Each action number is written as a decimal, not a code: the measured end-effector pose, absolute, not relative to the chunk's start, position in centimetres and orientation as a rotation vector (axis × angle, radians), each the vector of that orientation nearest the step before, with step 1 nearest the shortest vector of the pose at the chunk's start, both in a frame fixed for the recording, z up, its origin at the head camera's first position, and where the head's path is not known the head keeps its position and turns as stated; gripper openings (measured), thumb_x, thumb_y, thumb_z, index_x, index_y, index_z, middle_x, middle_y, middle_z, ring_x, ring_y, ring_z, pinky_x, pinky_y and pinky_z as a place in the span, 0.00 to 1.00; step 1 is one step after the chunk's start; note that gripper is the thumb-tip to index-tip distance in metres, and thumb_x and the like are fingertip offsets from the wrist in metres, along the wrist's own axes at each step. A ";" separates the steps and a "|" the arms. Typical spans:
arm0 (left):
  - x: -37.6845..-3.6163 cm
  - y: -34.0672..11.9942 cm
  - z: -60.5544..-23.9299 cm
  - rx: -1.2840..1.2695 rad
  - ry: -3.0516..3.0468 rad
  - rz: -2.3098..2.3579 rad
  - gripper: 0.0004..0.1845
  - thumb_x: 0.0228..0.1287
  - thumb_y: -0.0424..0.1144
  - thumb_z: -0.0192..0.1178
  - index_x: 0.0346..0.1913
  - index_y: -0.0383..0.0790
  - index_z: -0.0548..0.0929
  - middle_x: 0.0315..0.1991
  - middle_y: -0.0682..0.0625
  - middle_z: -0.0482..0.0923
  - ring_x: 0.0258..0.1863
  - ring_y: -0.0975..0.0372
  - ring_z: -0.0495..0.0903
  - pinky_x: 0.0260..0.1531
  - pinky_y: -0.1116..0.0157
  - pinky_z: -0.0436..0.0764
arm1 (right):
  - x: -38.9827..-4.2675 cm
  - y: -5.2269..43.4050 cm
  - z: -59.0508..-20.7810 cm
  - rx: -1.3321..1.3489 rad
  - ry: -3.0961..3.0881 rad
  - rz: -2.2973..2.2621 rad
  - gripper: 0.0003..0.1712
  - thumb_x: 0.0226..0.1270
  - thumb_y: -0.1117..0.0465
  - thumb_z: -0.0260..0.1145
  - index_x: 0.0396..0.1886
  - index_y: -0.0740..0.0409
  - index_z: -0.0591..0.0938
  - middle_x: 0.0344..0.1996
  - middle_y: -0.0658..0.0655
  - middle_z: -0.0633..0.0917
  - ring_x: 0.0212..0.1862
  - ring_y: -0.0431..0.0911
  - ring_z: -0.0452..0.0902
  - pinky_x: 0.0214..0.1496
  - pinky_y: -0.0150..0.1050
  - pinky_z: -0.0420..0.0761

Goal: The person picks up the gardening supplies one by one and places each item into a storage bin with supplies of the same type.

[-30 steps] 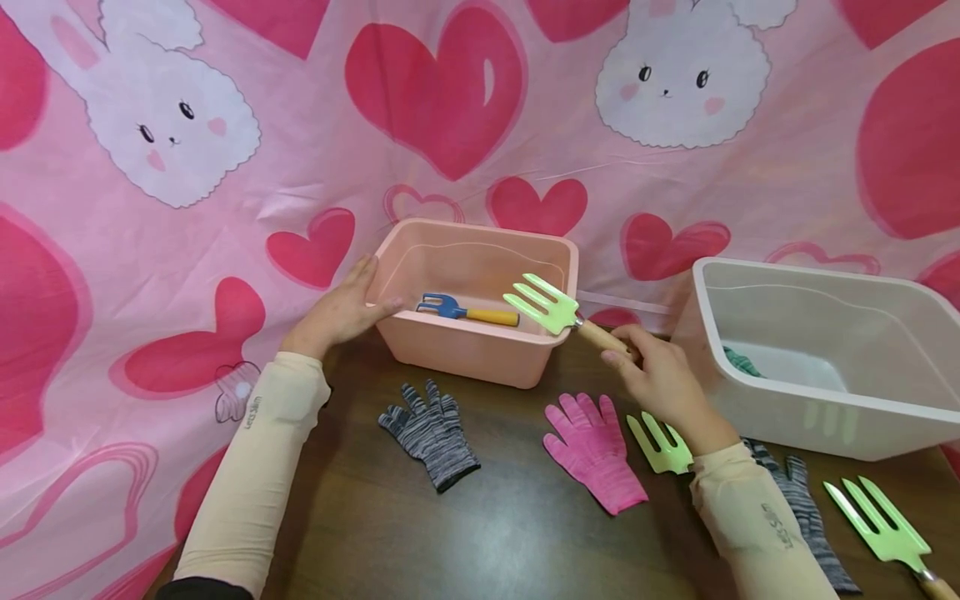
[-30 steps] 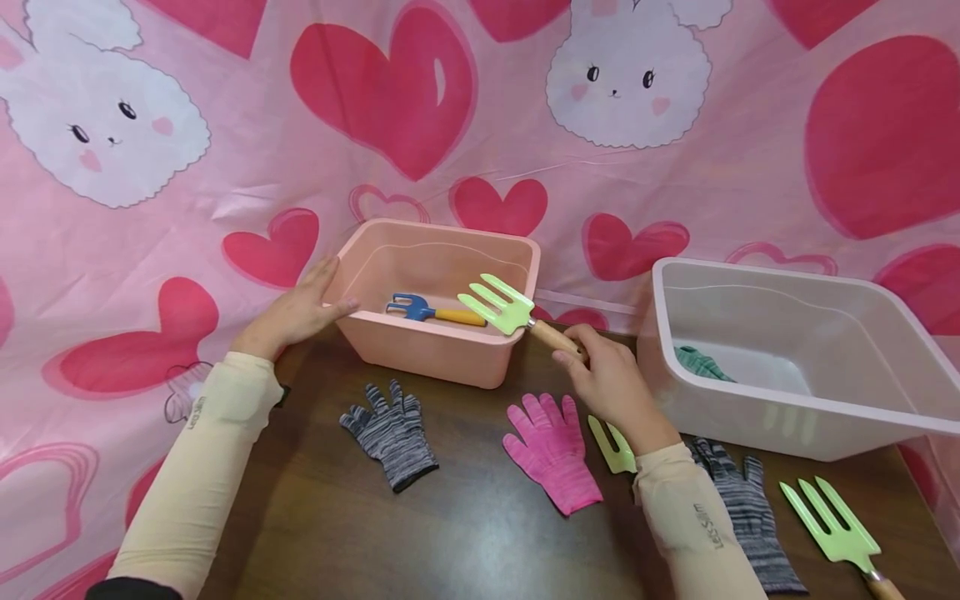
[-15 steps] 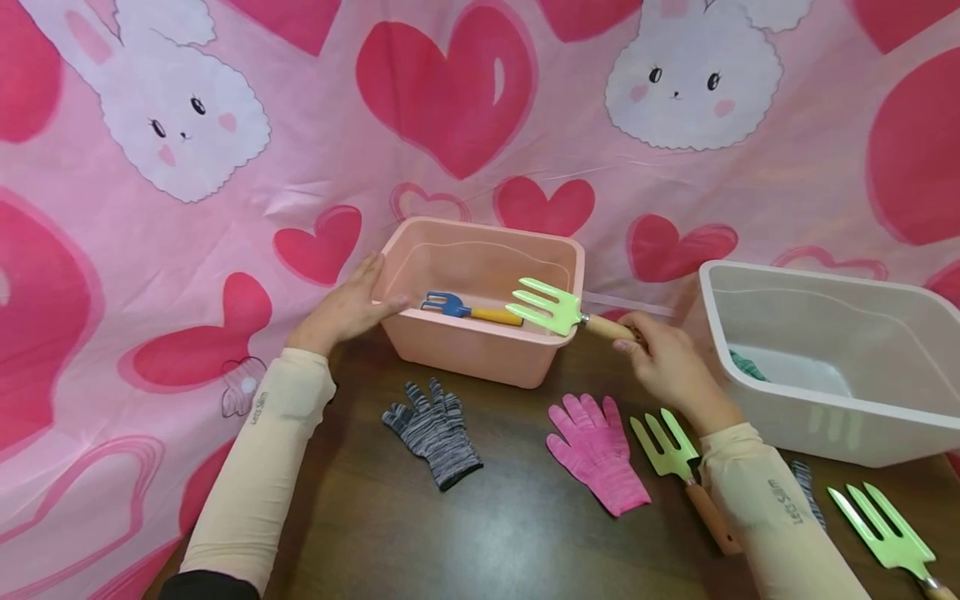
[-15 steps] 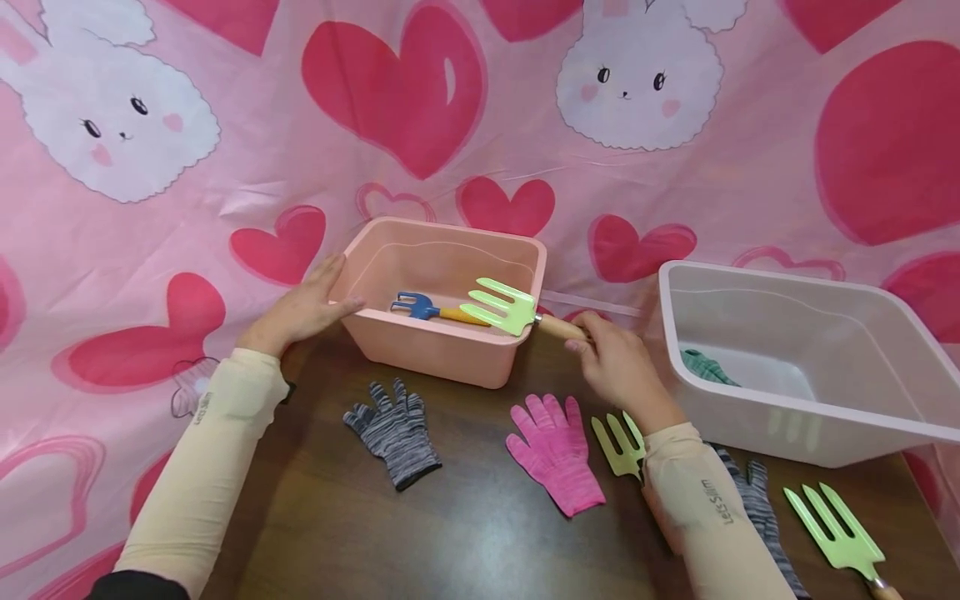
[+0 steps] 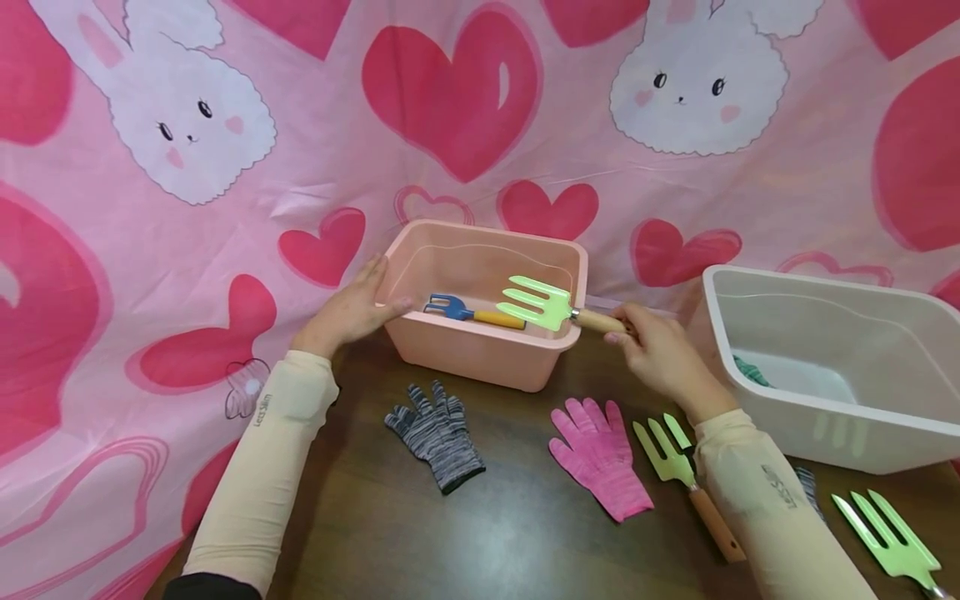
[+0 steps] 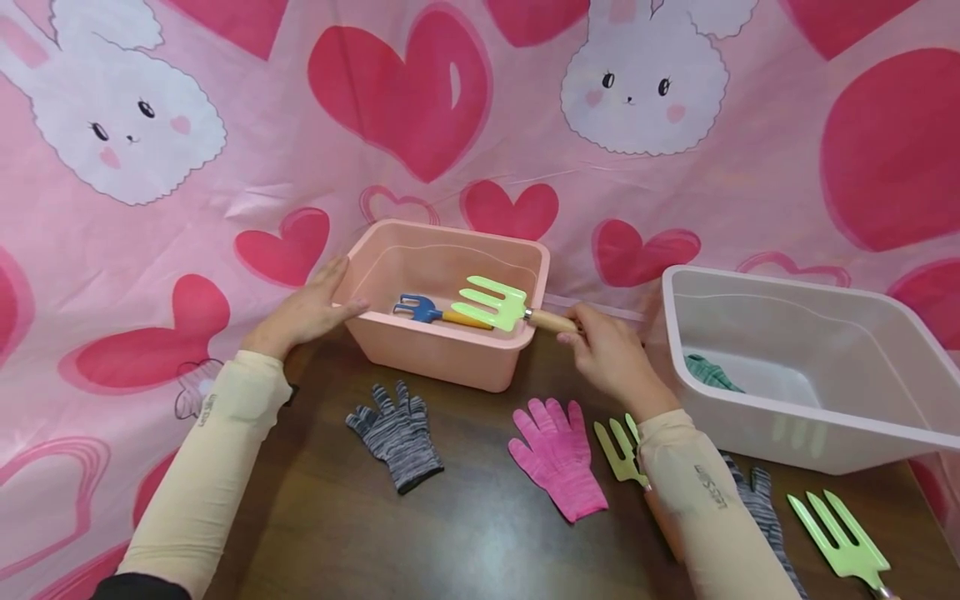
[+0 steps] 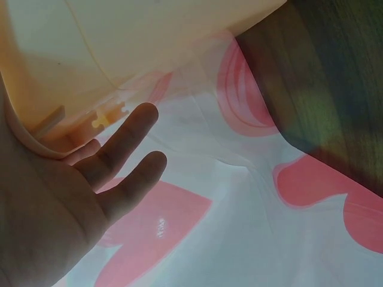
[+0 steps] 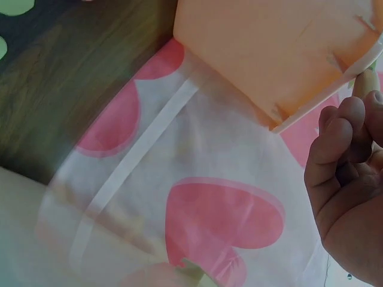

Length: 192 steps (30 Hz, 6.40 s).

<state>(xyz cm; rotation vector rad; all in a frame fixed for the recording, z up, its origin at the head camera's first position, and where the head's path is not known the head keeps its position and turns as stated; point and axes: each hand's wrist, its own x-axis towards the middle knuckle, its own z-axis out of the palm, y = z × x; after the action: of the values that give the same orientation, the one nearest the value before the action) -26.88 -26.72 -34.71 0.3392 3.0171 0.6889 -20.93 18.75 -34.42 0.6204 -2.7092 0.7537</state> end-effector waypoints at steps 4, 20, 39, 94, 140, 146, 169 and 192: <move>-26.8 -26.7 -34.8 0.340 3.025 0.696 0.59 0.62 0.75 0.52 0.82 0.43 0.40 0.82 0.42 0.38 0.79 0.47 0.40 0.72 0.42 0.52 | -21.2 18.6 -34.4 0.634 -2.703 0.762 0.09 0.69 0.62 0.70 0.44 0.59 0.80 0.28 0.54 0.80 0.33 0.54 0.75 0.37 0.49 0.75; -26.8 -26.7 -34.8 0.320 3.019 0.705 0.60 0.60 0.77 0.51 0.82 0.44 0.39 0.82 0.43 0.37 0.79 0.48 0.40 0.72 0.42 0.52 | -22.3 17.6 -34.0 0.635 -2.742 0.749 0.13 0.69 0.59 0.69 0.49 0.61 0.81 0.31 0.57 0.83 0.35 0.56 0.76 0.43 0.54 0.74; -26.6 -26.6 -34.7 0.282 3.019 0.715 0.60 0.59 0.78 0.52 0.83 0.47 0.39 0.82 0.45 0.37 0.79 0.47 0.42 0.71 0.40 0.55 | -23.1 15.8 -33.1 0.625 -2.727 0.784 0.12 0.71 0.60 0.68 0.50 0.58 0.81 0.31 0.57 0.81 0.35 0.55 0.75 0.39 0.50 0.76; -26.7 -26.7 -34.8 0.314 3.026 0.697 0.59 0.61 0.76 0.51 0.82 0.44 0.40 0.82 0.44 0.37 0.79 0.49 0.40 0.72 0.43 0.54 | -26.3 12.3 -31.7 0.674 -2.790 0.735 0.11 0.72 0.61 0.66 0.47 0.60 0.76 0.32 0.60 0.81 0.35 0.57 0.75 0.40 0.52 0.76; -26.9 -26.8 -34.9 0.305 3.014 0.738 0.56 0.64 0.70 0.56 0.82 0.45 0.40 0.82 0.44 0.38 0.80 0.50 0.40 0.73 0.45 0.52 | -29.5 10.1 -29.6 0.726 -2.808 0.715 0.12 0.75 0.59 0.64 0.48 0.62 0.76 0.28 0.60 0.79 0.32 0.57 0.74 0.36 0.51 0.74; -26.9 -26.8 -34.9 0.303 3.011 0.747 0.57 0.63 0.71 0.55 0.82 0.45 0.40 0.82 0.46 0.37 0.80 0.50 0.40 0.74 0.46 0.51 | -29.7 10.1 -29.9 0.731 -2.826 0.746 0.10 0.75 0.60 0.63 0.47 0.62 0.75 0.27 0.59 0.79 0.31 0.55 0.75 0.34 0.49 0.75; -27.0 -27.0 -35.0 0.305 3.020 0.728 0.60 0.60 0.77 0.52 0.82 0.44 0.41 0.82 0.45 0.37 0.80 0.49 0.40 0.74 0.46 0.51 | -29.9 9.8 -29.7 0.774 -2.882 0.859 0.09 0.76 0.60 0.62 0.46 0.61 0.74 0.25 0.59 0.78 0.21 0.49 0.78 0.24 0.42 0.79; -26.7 -26.6 -34.8 0.302 3.024 0.722 0.61 0.59 0.78 0.51 0.82 0.43 0.42 0.82 0.44 0.39 0.79 0.49 0.42 0.73 0.46 0.53 | -31.1 7.8 -30.0 0.873 -2.806 0.618 0.10 0.75 0.58 0.64 0.44 0.61 0.77 0.31 0.58 0.80 0.37 0.57 0.76 0.46 0.54 0.76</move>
<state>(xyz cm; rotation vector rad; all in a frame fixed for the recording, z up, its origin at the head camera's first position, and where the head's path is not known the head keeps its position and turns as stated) -26.66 -26.56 -34.77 0.3021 3.0237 0.7220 -31.06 7.78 -30.02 0.8729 -2.8058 0.6180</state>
